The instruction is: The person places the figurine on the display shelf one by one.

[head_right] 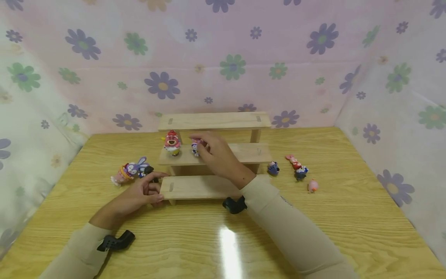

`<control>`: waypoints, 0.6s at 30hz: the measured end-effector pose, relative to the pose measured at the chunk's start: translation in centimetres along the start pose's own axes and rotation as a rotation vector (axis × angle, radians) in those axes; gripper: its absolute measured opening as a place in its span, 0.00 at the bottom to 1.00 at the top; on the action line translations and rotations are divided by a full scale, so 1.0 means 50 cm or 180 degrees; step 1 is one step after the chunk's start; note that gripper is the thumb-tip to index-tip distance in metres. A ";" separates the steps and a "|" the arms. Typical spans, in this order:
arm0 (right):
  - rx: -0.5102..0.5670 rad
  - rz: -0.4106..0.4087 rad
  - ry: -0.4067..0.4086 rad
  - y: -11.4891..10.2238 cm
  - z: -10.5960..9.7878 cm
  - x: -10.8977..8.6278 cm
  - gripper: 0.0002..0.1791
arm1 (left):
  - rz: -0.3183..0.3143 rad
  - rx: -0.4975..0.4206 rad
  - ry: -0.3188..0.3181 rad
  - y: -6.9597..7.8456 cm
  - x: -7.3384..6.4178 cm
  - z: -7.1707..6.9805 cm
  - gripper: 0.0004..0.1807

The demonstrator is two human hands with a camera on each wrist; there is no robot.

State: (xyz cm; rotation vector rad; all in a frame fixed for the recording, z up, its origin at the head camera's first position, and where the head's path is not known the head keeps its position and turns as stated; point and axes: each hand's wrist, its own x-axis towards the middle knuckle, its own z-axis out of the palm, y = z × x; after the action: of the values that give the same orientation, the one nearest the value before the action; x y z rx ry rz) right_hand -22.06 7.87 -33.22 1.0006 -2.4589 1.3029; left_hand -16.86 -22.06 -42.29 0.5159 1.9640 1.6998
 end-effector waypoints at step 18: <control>0.0095 0.0062 -0.0155 0.009 0.015 0.010 0.17 | 0.0015 0.0008 -0.0025 -0.004 0.001 -0.003 0.40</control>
State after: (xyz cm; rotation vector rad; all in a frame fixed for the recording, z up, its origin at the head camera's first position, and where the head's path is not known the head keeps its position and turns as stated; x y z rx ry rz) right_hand -22.63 7.24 -33.76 1.0299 -2.4983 1.3405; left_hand -16.99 -22.16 -42.46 0.5276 1.9610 1.6960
